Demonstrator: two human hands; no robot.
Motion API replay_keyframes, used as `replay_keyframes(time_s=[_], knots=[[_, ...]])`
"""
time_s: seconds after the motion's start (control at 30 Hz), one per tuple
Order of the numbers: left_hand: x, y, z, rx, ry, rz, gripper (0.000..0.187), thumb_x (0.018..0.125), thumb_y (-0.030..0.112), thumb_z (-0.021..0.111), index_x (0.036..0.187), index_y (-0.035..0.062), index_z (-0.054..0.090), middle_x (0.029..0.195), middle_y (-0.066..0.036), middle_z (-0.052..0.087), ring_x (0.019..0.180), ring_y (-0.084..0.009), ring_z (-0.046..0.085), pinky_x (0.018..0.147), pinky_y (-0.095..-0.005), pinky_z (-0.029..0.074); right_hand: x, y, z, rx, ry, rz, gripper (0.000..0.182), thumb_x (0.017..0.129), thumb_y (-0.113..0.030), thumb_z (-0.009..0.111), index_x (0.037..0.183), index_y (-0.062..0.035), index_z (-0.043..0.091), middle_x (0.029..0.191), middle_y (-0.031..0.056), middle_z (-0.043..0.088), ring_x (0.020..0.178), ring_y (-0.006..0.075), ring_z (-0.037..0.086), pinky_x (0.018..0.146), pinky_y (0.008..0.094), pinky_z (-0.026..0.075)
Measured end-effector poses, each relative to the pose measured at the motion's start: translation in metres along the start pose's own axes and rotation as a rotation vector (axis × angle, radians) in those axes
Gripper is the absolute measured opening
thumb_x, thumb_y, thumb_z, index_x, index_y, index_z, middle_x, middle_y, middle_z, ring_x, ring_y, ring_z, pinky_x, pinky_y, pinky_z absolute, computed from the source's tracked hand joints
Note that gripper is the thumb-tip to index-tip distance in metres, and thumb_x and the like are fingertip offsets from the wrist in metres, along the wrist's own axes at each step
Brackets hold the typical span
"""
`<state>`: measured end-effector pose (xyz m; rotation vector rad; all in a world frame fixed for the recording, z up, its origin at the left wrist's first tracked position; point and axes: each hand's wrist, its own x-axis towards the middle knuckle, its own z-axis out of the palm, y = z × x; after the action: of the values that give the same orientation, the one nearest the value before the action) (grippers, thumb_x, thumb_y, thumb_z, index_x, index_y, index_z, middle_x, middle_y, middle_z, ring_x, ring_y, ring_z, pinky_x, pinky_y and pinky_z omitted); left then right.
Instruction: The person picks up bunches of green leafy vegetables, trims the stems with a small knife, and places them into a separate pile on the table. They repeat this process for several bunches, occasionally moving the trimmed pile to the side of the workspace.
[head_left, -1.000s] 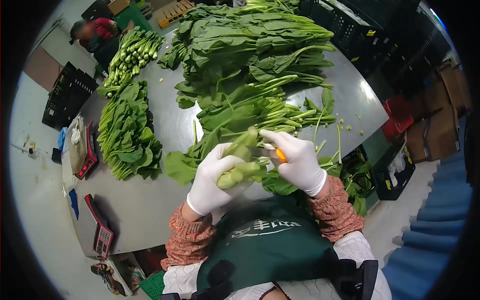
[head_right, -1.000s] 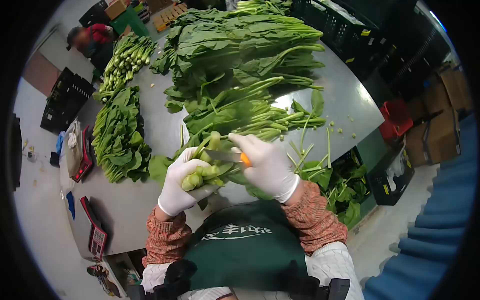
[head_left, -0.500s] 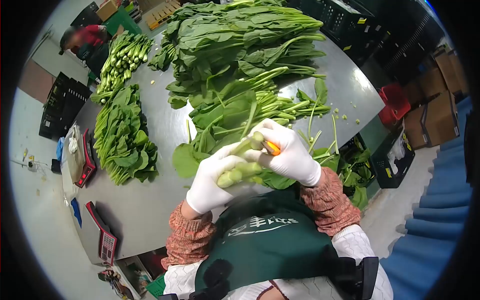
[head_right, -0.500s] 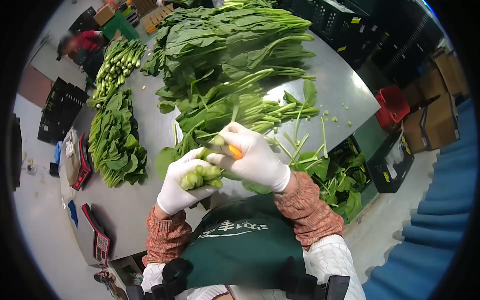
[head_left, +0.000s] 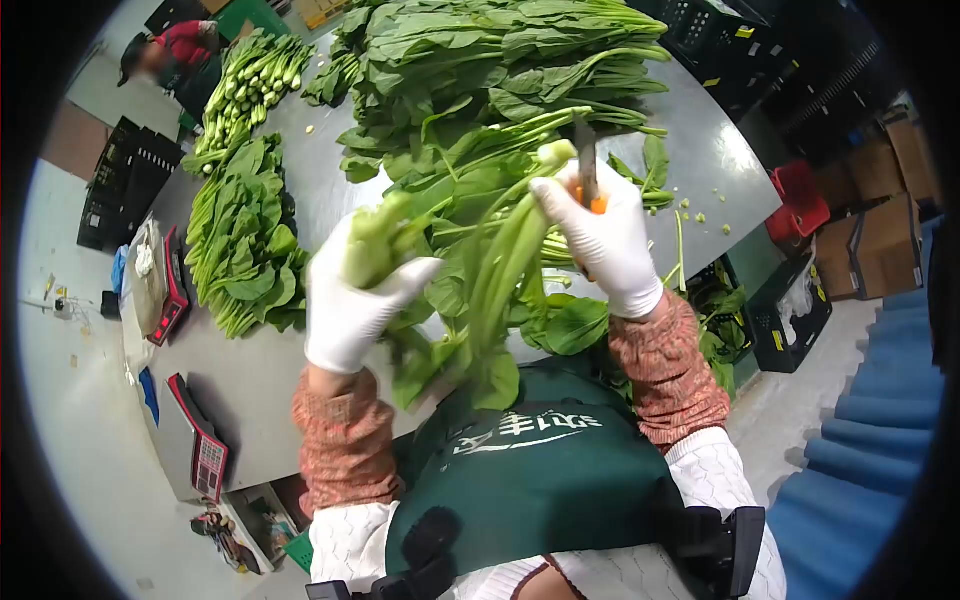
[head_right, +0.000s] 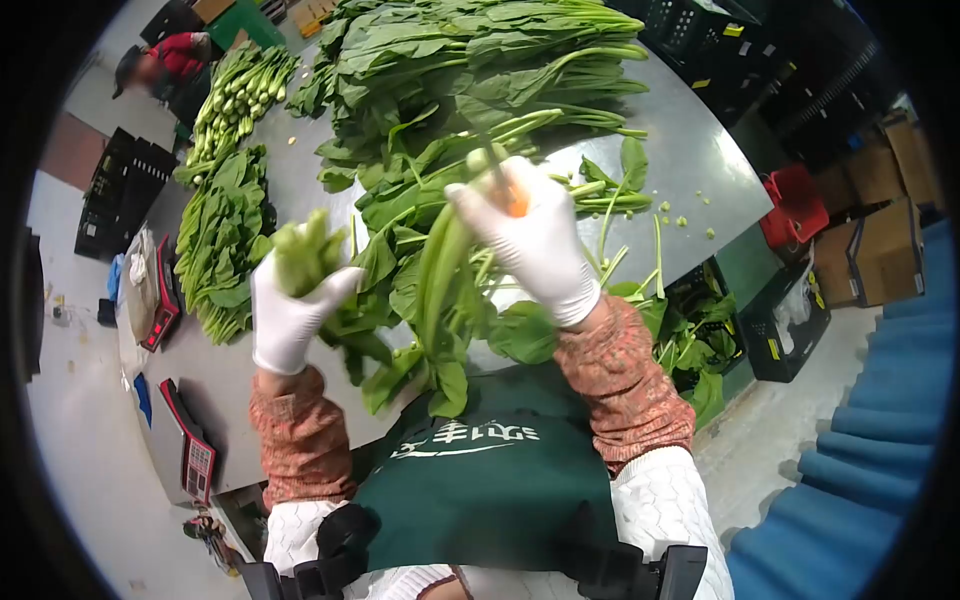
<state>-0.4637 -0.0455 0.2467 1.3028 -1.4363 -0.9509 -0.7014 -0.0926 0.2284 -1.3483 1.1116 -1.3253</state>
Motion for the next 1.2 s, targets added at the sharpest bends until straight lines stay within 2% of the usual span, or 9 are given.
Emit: replay_keyframes(time_s=[0.13,0.17,0.23,0.37,0.5,0.67,0.97,1.1,1.2], knots=[[0.005,-0.008,0.048,0.033,-0.136,0.1,0.084,0.061,0.026,0.092,0.13,0.005,0.049,0.108,-0.01,0.064,0.096,-0.0167,0.063,0.086,-0.0324,0.052,-0.017,-0.014,0.027,-0.013,-0.125,-0.143,0.026,0.085,-0.019,0.078,0.091,-0.0001,0.062,0.077,0.0026,0.063,0.07,0.0047,0.054,0.062,0.0236,0.048],[0.0,-0.006,0.052,-0.012,-0.125,0.06,0.076,0.063,0.021,0.089,0.127,0.0041,0.052,0.108,-0.01,0.065,0.097,-0.0167,0.063,0.086,-0.0314,0.051,-0.014,-0.007,0.024,-0.017,-0.166,-0.255,0.024,0.088,-0.021,0.075,0.095,-0.0008,0.065,0.081,0.0033,0.068,0.061,0.0032,0.053,0.055,0.0211,0.045],[-0.001,-0.016,0.045,0.067,-0.106,0.052,0.069,0.065,0.017,0.086,0.125,0.0029,0.054,0.108,-0.009,0.065,0.095,-0.0158,0.063,0.085,-0.0305,0.051,-0.009,-0.017,0.001,0.18,-0.255,0.148,0.022,0.093,-0.024,0.07,0.099,-0.0026,0.067,0.085,0.0034,0.071,0.049,0.0018,0.048,0.045,0.0191,0.039],[-0.008,-0.015,-0.006,-0.025,0.132,-0.073,0.05,0.072,0.004,0.081,0.117,-0.0025,0.06,0.095,-0.004,0.064,0.08,-0.0107,0.061,0.074,-0.025,0.051,0.008,0.054,-0.061,-0.018,0.075,0.115,0.02,0.096,-0.023,0.063,0.094,-0.0044,0.069,0.081,-0.0003,0.07,0.046,-0.0012,0.043,0.042,0.0168,0.033],[-0.016,-0.036,-0.053,-0.199,0.384,0.073,0.052,0.08,-0.008,0.067,0.129,0.0002,0.051,0.119,-0.01,0.059,0.097,-0.0164,0.059,0.09,-0.0294,0.049,-0.014,0.182,-0.1,-0.784,-0.031,-0.012,0.014,0.083,-0.021,0.067,0.088,-0.0086,0.068,0.083,0.0121,0.069,0.078,0.0346,0.066,0.07,0.0393,0.053],[-0.028,-0.038,-0.069,-0.182,0.452,0.066,0.055,0.079,-0.009,0.07,0.13,-0.0002,0.05,0.119,-0.01,0.059,0.099,-0.0177,0.059,0.09,-0.0319,0.05,-0.032,0.191,-0.077,-1.113,-0.139,0.089,0.024,0.081,-0.023,0.069,0.102,-0.0117,0.068,0.097,0.0125,0.068,0.091,0.0339,0.065,0.078,0.0395,0.053],[-0.042,-0.025,-0.078,-0.083,0.452,0.085,0.044,0.077,-0.004,0.067,0.12,-0.0009,0.056,0.108,-0.006,0.06,0.091,-0.0127,0.059,0.081,-0.0261,0.05,0.025,0.022,-0.049,-0.618,0.05,-0.349,0.017,0.081,-0.011,0.075,0.092,-0.0019,0.066,0.081,0.0145,0.065,0.069,0.0304,0.062,0.064,0.0349,0.05],[-0.043,-0.028,-0.087,-0.057,0.407,0.096,0.051,0.071,-0.004,0.076,0.118,-0.0021,0.056,0.096,-0.006,0.063,0.083,-0.0129,0.063,0.079,-0.0273,0.052,0.044,-0.034,-0.073,-0.5,0.185,-0.611,0.012,0.096,-0.012,0.061,0.094,-0.0005,0.066,0.076,0.0067,0.062,0.066,0.0144,0.057,0.06,0.029,0.045],[-0.047,-0.024,-0.085,-0.067,0.417,0.084,0.058,0.07,-0.003,0.079,0.122,-0.0031,0.055,0.104,-0.006,0.063,0.087,-0.0125,0.062,0.08,-0.0268,0.052,0.031,-0.071,-0.072,-0.177,0.208,-0.235,0.025,0.1,-0.023,0.059,0.106,0.0003,0.066,0.075,-0.0024,0.061,0.054,-0.0002,0.041,0.049,0.019,0.03]])
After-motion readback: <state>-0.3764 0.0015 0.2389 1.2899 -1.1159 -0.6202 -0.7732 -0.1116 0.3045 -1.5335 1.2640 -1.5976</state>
